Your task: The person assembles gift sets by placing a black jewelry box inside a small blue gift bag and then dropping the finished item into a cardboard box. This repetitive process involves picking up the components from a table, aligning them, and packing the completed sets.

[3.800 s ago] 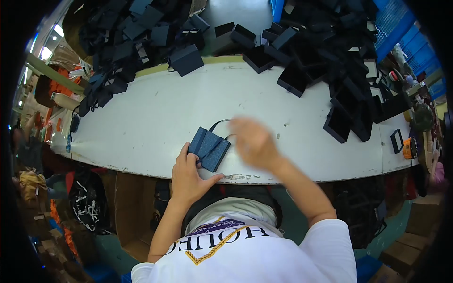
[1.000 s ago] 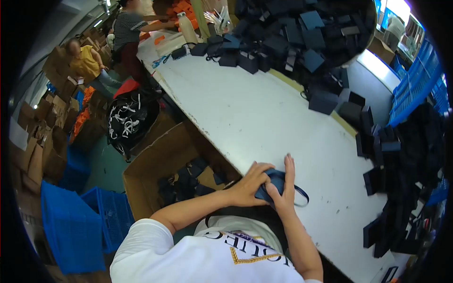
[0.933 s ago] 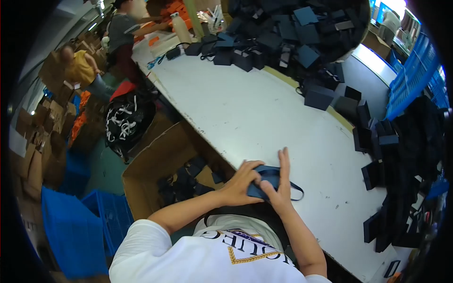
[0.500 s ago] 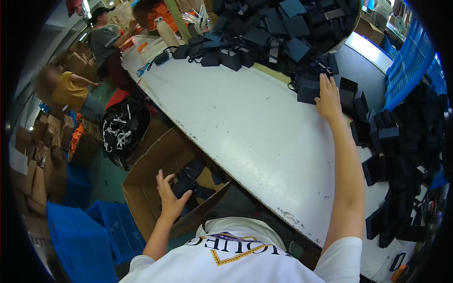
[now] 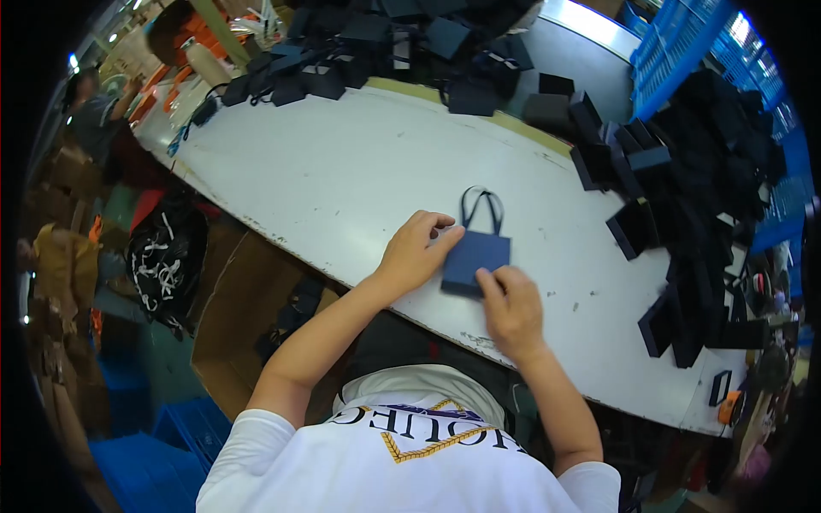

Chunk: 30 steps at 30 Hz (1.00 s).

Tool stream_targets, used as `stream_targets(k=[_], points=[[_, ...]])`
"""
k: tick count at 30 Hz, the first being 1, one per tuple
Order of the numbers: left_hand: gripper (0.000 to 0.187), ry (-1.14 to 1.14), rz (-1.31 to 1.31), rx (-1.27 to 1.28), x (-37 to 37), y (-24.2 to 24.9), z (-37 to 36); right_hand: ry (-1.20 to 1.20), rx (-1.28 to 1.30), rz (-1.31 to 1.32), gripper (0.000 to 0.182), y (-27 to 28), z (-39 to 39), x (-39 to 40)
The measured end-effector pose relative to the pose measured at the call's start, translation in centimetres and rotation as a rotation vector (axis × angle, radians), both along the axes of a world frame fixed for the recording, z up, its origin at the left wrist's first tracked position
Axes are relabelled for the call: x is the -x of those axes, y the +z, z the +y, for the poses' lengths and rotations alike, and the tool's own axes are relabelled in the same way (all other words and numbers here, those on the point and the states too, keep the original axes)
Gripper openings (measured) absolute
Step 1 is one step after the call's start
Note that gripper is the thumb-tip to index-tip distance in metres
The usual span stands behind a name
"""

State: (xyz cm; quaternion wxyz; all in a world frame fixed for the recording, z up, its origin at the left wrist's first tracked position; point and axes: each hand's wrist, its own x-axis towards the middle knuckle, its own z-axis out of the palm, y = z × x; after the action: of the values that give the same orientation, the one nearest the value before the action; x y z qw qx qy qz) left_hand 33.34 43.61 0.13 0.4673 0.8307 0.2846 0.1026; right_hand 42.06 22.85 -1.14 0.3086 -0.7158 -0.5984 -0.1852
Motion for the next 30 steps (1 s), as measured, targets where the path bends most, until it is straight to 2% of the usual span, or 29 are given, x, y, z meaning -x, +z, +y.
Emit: stream_targets(k=[2, 3, 6, 7, 10, 13, 16, 17, 20, 21, 24, 27, 30], points=[[0.038, -0.089, 0.195, -0.246, -1.9, 0.3, -0.1, 0.034, 0.020, 0.021, 0.042, -0.2, -0.6, 1.8], [0.034, -0.109, 0.298, -0.232, -2.8, 1.0, 0.2, 0.044, 0.033, 0.026, 0.043, -0.4, -0.7, 2.2], [0.030, -0.135, 0.281, -0.121, -3.5, 0.4, 1.4, 0.075, 0.064, 0.031, 0.044, -1.0, -0.8, 2.8], [0.021, -0.110, 0.186, -0.127, -3.3, -0.2, 1.4, 0.076, 0.072, 0.027, 0.045, -1.2, -0.9, 2.9], [0.023, -0.080, 0.052, 0.005, -2.7, -1.0, 1.4, 0.083, 0.083, 0.042, 0.045, -1.7, -0.8, 3.2], [0.026, 0.135, -0.267, 0.431, -1.8, 0.0, -0.5, 0.075, 0.095, 0.037, 0.045, -1.7, -0.7, 3.1], [0.037, 0.163, -0.037, 0.031, -1.5, 0.8, -0.3, 0.068, 0.099, 0.022, 0.044, -2.0, -0.8, 3.2], [0.041, 0.169, -0.020, -0.401, -1.5, 0.8, -0.2, 0.070, 0.094, 0.011, 0.044, -2.0, -0.7, 3.2], [0.053, -0.079, 0.588, -0.308, -2.8, 4.0, 0.8, 0.065, 0.101, 0.012, 0.044, -1.9, -0.6, 3.2], [0.057, -0.141, 0.575, -0.419, -2.9, 2.3, 1.2, 0.067, 0.098, 0.011, 0.044, -1.9, -0.6, 3.3], [0.047, -0.201, 0.543, -0.384, -3.6, 2.5, 1.3, 0.068, 0.090, 0.008, 0.044, -2.1, -0.6, 3.2], [0.031, -0.057, 0.151, -0.278, -2.9, 2.2, 0.8, 0.061, 0.086, 0.015, 0.044, -2.1, -0.7, 3.2], [0.021, -0.108, -0.286, 0.119, 0.3, 4.5, -1.3, 0.055, 0.068, 0.035, 0.044, -1.9, -0.5, 3.6]])
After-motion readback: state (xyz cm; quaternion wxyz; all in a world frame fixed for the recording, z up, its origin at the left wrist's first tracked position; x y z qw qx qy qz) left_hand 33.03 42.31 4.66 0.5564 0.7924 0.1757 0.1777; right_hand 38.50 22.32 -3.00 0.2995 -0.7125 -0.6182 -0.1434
